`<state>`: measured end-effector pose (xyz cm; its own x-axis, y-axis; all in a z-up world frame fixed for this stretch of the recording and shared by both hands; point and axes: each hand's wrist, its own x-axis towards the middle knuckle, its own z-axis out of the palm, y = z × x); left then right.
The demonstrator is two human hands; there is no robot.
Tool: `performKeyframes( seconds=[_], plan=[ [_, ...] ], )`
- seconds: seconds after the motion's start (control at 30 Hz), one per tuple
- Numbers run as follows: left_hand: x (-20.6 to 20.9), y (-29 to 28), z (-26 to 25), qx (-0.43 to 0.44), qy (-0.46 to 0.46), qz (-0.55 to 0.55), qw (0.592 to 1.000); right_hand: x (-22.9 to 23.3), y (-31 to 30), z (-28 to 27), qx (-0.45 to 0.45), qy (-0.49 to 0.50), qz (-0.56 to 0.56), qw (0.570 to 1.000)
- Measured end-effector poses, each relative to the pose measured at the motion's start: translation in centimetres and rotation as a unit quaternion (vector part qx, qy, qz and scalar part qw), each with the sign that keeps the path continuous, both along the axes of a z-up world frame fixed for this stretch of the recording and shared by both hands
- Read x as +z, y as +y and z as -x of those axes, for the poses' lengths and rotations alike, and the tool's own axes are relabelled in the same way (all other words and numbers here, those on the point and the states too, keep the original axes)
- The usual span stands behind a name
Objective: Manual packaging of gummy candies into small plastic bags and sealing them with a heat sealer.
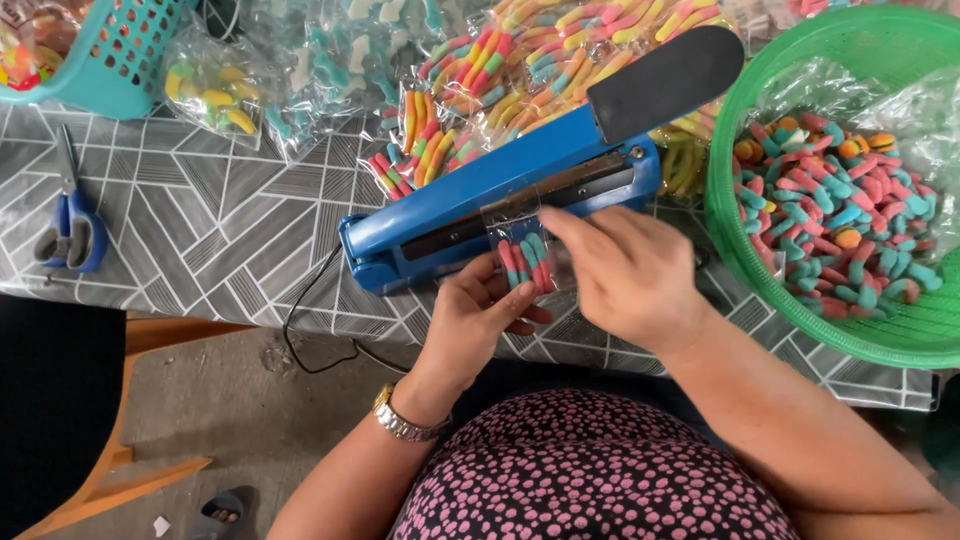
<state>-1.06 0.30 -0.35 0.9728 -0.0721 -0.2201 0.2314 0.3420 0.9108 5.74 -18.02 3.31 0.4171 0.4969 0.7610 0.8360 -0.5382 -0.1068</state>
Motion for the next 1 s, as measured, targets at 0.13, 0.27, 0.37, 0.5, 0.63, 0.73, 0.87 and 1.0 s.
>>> performKeyframes(
  seconds=[0.13,0.27,0.37,0.5,0.63,0.73,0.87,1.0],
  plan=[
    [0.6,0.0,-0.1,-0.001,0.001,-0.003,1.0,-1.2,1.3,0.1,-0.078,0.037,0.099,0.991],
    [-0.1,-0.1,0.0,-0.002,-0.001,0.01,1.0,-2.4,1.9,0.3,-0.175,0.041,0.202,0.963],
    [-0.6,-0.2,0.0,-0.001,0.002,0.016,1.0,-1.8,2.8,0.5,-0.197,0.026,0.233,0.952],
    [-0.5,0.1,-0.2,-0.008,-0.006,0.0,1.0,-0.8,3.7,0.6,-0.179,0.059,0.219,0.957],
    [-0.4,-0.1,-0.1,-0.002,-0.002,-0.009,1.0,-1.3,4.0,0.4,-0.155,0.088,0.217,0.96],
    [-0.7,0.0,-0.1,-0.002,-0.005,-0.012,1.0,-1.4,4.2,0.4,-0.171,0.055,0.234,0.955],
    [-0.7,-0.3,-0.2,0.007,0.0,0.001,1.0,-1.1,3.5,0.1,-0.133,0.08,0.196,0.968],
    [0.2,0.0,-0.3,0.002,0.0,0.023,1.0,-1.5,2.1,-0.3,-0.189,0.072,0.201,0.959]
  ],
)
